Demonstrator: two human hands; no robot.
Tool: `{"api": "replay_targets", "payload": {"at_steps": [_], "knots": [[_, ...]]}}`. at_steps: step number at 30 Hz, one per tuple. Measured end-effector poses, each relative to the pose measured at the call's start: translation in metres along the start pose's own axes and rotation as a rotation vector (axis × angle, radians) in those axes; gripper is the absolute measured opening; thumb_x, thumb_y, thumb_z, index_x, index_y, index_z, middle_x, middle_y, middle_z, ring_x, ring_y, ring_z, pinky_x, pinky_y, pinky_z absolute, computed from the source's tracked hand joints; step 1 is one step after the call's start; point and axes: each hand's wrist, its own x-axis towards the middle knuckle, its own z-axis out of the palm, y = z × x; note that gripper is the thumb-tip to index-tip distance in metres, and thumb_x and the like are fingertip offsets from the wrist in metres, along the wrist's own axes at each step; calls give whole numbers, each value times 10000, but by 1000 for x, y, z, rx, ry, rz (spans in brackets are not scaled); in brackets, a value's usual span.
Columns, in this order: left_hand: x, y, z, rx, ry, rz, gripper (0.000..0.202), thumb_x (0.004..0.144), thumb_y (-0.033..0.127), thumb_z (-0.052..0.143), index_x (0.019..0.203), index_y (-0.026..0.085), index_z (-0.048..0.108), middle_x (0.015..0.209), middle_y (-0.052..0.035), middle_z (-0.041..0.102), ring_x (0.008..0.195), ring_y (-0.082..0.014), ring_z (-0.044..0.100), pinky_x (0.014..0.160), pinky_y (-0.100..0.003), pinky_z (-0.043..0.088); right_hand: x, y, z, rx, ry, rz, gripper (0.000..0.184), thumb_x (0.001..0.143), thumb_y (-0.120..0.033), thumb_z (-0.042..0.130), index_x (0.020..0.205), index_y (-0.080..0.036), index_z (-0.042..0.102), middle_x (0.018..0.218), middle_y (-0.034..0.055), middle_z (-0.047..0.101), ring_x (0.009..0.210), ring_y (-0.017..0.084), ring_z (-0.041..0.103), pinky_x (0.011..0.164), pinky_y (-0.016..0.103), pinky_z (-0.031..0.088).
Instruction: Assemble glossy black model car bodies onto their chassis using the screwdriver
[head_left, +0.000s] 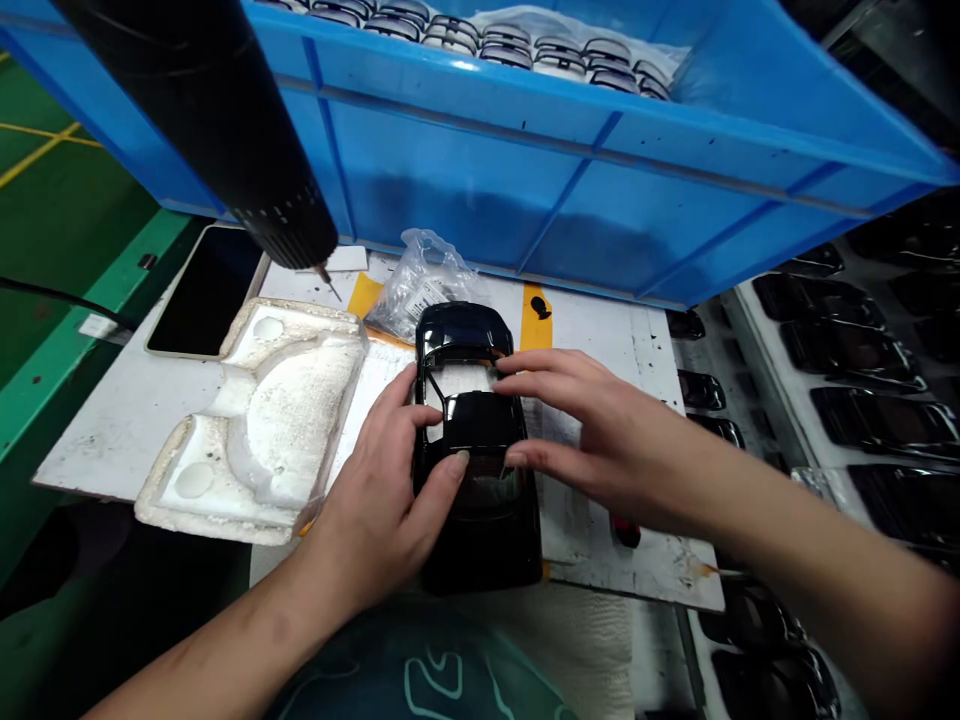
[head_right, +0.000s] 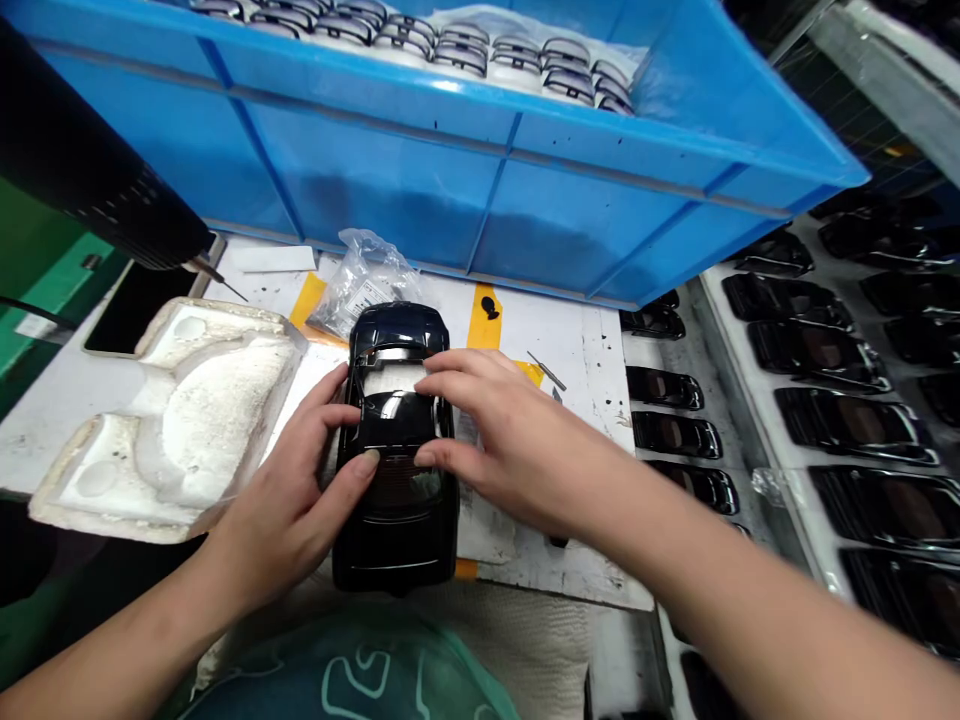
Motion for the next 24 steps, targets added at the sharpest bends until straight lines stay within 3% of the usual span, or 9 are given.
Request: {"api": "replay_targets", "payload": {"at_steps": [2,4,7,9,16,21,24], "knots": [[2,3,-2,32,-70,18,253,1035,305,425,1160,143,575,1664,-205,226,1572,-286,204,1267,-536,257,22,2,-11,-28,-207,-15,414,819,-381,808,1175,-205,689,1249,99,662,1244,294,588,1036,473,524],[4,5,-3,53,-114,34,296,1039,341,410,1159,144,596,1683,-188,172,1583,-304,151,1276,-556,219,40,-2,-20,-108,-341,31,349,746,-381,862,1033,-229,734,1125,94,683,1077,301,651,870,455,575],[4,6,-2,86,-129,27,366,998,454,498,1178,148,587,1693,-182,123,1579,-364,127,1251,-599,252,56,-12,-25,-237,-434,92,294,693,-364,883,916,-250,730,987,79,664,793,243,659,608,353,518],[4,5,1,114,-122,23,365,977,467,535,1152,151,585,1690,-184,116,1575,-379,134,1241,-598,272,60,-17,-24,-271,-480,108,292,657,-339,895,868,-250,714,909,65,649,728,227,642,535,309,456],[4,4,3,129,-127,29,340,977,441,517,1099,133,590,1668,-229,116,1573,-375,138,1241,-585,269,59,-20,-21,-226,-453,141,272,669,-269,855,873,-256,676,801,52,611,686,224,627,439,255,377],[7,5,0,106,-120,5,398,954,478,539,1060,108,637,1661,-248,136,1561,-395,174,1241,-575,266,63,-21,-25,-220,-538,189,324,636,-258,900,897,-270,708,884,41,669,775,236,669,526,285,452],[9,6,-1,73,-122,2,456,959,525,520,1075,108,663,1662,-242,153,1559,-390,184,1246,-572,257,68,-21,-22,-152,-530,220,418,666,-271,887,1045,-309,714,864,9,703,719,199,670,528,277,467]]}}
